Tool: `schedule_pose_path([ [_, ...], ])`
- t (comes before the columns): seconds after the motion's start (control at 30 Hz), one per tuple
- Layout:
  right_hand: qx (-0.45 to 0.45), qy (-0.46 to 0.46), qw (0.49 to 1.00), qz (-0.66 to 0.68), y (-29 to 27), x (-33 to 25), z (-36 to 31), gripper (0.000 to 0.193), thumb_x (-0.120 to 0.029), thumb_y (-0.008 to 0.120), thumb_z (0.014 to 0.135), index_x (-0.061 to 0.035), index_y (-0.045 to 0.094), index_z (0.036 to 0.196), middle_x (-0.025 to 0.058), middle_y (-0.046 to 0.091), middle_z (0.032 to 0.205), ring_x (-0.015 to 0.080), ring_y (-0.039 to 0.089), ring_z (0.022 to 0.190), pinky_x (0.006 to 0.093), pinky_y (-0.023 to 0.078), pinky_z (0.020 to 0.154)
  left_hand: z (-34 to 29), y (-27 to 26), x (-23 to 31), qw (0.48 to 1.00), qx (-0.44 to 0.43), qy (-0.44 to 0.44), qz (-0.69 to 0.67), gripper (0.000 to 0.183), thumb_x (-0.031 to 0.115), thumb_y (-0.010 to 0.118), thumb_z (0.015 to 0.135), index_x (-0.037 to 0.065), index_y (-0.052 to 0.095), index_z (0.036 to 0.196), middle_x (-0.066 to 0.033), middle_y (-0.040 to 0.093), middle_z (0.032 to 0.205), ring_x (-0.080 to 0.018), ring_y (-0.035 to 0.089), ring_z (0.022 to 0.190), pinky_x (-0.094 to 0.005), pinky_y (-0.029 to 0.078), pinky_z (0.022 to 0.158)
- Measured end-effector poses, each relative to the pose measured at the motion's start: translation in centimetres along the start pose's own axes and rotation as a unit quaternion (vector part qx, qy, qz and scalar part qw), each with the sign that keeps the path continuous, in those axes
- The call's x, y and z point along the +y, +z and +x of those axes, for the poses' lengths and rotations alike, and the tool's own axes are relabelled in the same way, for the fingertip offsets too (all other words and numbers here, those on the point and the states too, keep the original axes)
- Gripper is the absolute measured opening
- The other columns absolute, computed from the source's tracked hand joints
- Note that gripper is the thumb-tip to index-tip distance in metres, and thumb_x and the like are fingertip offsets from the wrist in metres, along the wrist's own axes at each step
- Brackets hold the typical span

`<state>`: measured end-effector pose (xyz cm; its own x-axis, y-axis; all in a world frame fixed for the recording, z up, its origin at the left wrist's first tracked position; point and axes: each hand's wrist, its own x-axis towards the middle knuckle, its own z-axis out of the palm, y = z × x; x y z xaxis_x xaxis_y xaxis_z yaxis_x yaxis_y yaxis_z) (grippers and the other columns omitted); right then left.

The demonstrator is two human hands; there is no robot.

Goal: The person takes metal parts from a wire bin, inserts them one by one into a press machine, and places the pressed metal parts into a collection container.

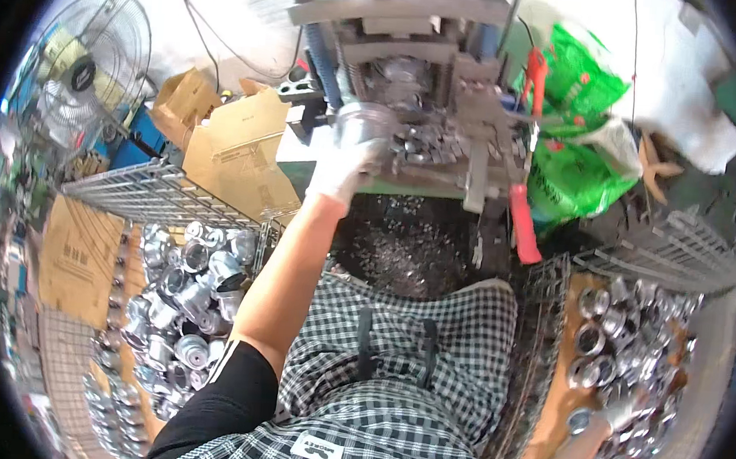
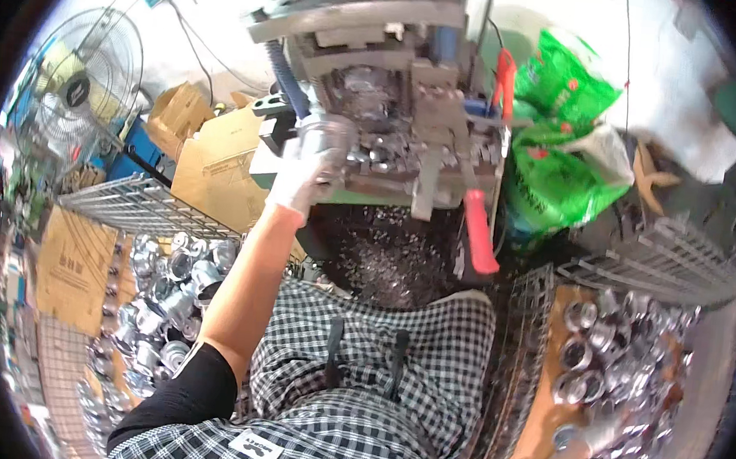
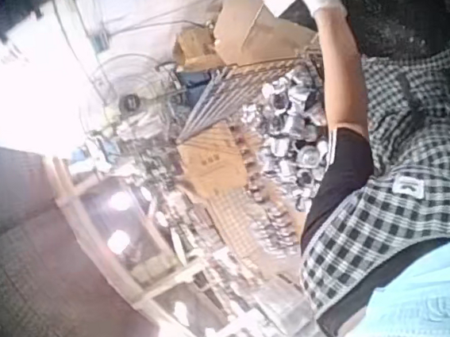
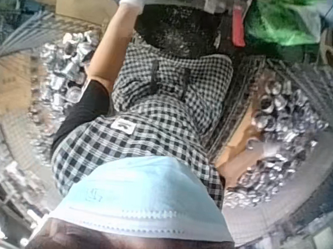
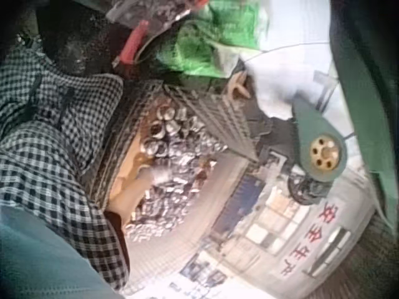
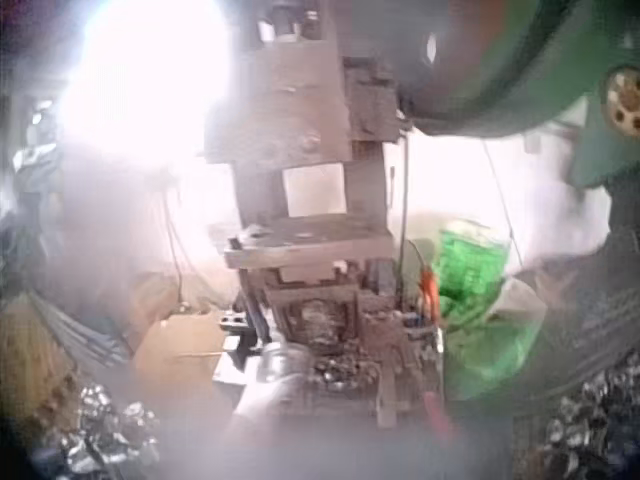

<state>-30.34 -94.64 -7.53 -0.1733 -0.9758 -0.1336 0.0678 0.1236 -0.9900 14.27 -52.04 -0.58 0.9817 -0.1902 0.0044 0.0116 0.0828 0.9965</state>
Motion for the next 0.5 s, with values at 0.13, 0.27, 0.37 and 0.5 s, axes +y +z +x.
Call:
schedule_pose_path([
  [0.13,-0.341,-0.331,0.880,-0.023,13.9,-5.7,-11.2,0.057,-0.024,0.055,0.095,-0.0037,0.034,0.144,0.0144,0.041,0.141,0.0269,0.047,0.122,0.0384,0.045,0.096,1.4,5.0,2.2,0.997,0.062,0.036,0.009,0.069,0.031,0.075,0.072,0.003,0.050,0.130,-0.0094,0.059,0.112,-0.0186,0.058,0.103,-0.0301,0.050,0.081],
  [0.27,-0.425,-0.585,0.673,-0.157,19.9,-9.8,-21.8,0.064,-0.030,0.063,0.086,-0.0007,0.039,0.138,0.0205,0.053,0.125,0.0341,0.053,0.111,0.0459,0.040,0.098,6.0,5.8,2.1,0.994,0.004,-0.084,-0.066,0.069,0.040,0.075,0.076,0.002,0.049,0.127,-0.0101,0.059,0.108,-0.0181,0.057,0.096,-0.0341,0.052,0.072],
  [0.37,-0.467,-0.608,0.632,-0.117,22.0,-8.6,-24.4,0.064,-0.022,0.068,0.079,-0.0021,0.043,0.134,0.0202,0.053,0.121,0.0385,0.054,0.108,0.0471,0.042,0.096,7.0,8.3,4.2,0.969,0.047,-0.145,-0.195,0.046,0.040,0.074,0.079,0.010,0.058,0.110,-0.0062,0.059,0.099,-0.0174,0.056,0.087,-0.0331,0.051,0.067],
  [0.5,-0.383,-0.614,0.668,-0.173,24.9,-6.1,-25.5,0.049,-0.022,0.066,0.080,-0.0019,0.052,0.123,0.0211,0.056,0.114,0.0373,0.056,0.103,0.0447,0.046,0.091,9.6,6.4,3.2,0.967,-0.013,-0.101,-0.235,0.039,0.038,0.071,0.083,0.013,0.056,0.110,-0.0036,0.059,0.098,-0.0194,0.056,0.086,-0.0340,0.051,0.068],
])
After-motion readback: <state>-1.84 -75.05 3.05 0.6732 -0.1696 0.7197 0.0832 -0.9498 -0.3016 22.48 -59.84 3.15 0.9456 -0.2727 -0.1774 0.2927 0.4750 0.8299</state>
